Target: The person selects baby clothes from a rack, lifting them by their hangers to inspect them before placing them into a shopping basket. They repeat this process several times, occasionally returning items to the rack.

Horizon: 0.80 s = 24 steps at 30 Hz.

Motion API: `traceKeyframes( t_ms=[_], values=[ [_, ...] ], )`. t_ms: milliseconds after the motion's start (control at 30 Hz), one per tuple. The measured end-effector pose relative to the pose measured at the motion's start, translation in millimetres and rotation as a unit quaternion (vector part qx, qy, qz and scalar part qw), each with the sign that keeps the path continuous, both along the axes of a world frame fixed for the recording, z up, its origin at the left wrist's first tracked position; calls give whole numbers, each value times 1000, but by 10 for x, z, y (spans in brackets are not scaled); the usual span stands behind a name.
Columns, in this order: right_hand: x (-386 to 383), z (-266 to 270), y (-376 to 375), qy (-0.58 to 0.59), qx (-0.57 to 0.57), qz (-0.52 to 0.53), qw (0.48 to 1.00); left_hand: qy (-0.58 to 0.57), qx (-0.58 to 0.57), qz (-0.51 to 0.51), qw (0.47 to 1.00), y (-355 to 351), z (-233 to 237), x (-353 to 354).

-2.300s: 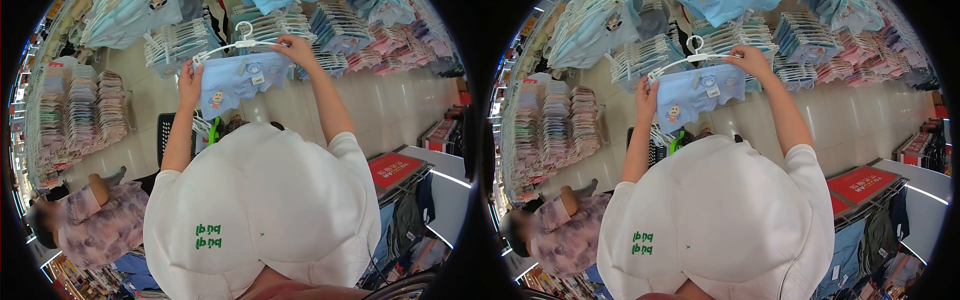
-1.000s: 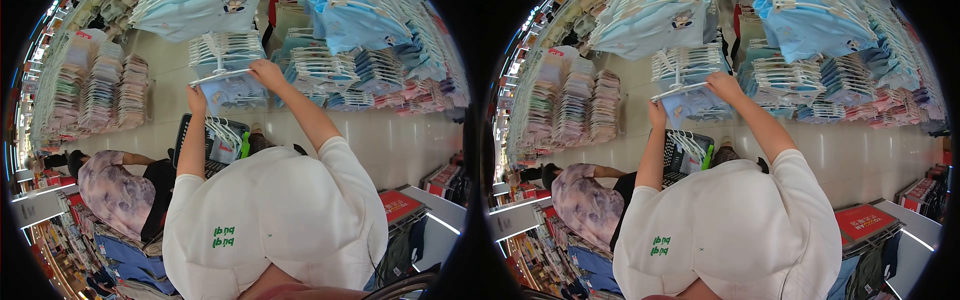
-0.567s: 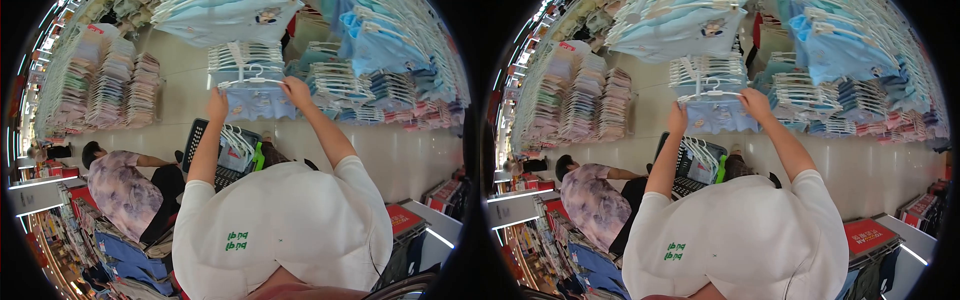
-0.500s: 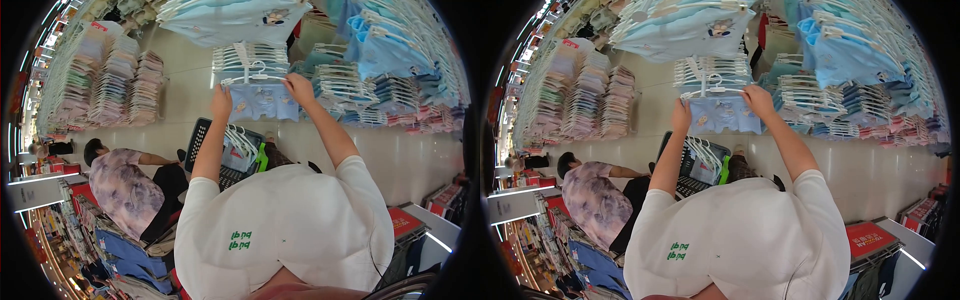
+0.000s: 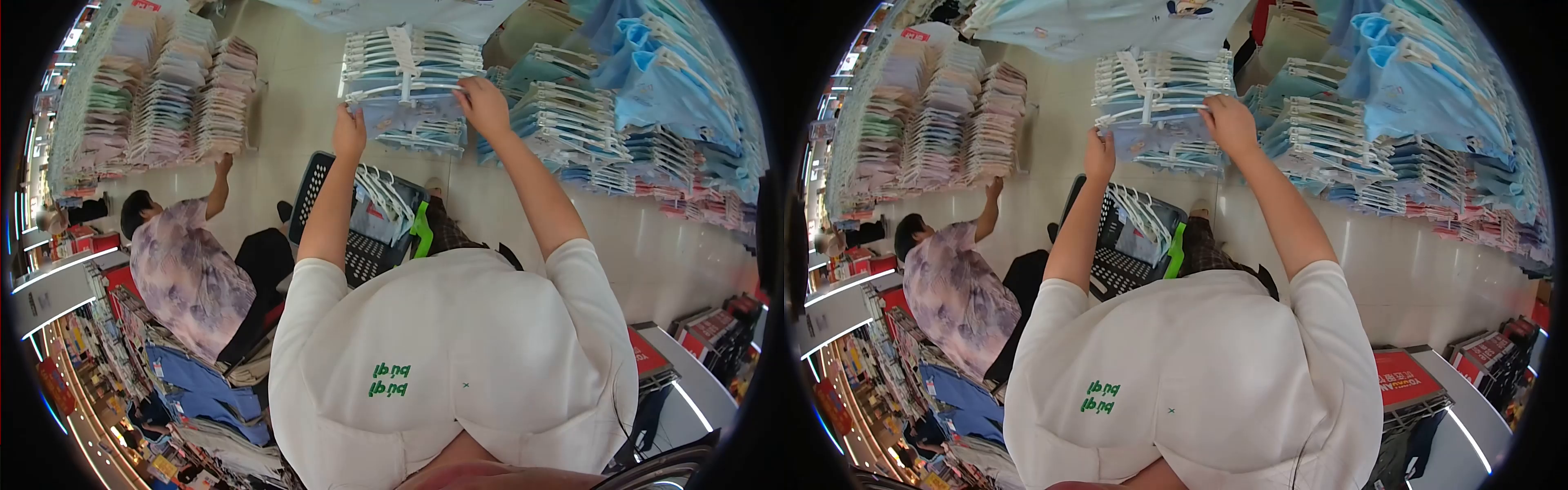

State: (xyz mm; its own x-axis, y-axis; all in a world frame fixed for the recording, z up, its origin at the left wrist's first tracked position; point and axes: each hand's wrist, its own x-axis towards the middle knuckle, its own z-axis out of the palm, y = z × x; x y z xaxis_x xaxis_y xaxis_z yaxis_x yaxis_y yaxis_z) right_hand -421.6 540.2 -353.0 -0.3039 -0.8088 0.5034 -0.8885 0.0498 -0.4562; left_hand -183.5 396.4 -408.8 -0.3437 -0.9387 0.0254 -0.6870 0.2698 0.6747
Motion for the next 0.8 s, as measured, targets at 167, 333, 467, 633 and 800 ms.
traceKeyframes(
  t_ms=[167, 333, 467, 633, 800],
  values=[
    [137, 21, 365, 24, -75, -43, 996, -17, 49, 58, 997, 176, -732, 440],
    [446, -641, 1344, -92, 110, -5, 990, -275, 278, -76, 917, 605, -1294, 848],
    [587, -1271, 2277, -198, 278, -3, 940, -265, 403, -58, 874, 813, -1935, 976],
    [531, -1737, 3159, -250, 479, -61, 839, -123, 498, 105, 852, 973, -1906, 841],
    [442, -1985, 3537, -257, 654, -86, 706, -33, 561, 235, 793, 924, -2124, 827]
  ],
)
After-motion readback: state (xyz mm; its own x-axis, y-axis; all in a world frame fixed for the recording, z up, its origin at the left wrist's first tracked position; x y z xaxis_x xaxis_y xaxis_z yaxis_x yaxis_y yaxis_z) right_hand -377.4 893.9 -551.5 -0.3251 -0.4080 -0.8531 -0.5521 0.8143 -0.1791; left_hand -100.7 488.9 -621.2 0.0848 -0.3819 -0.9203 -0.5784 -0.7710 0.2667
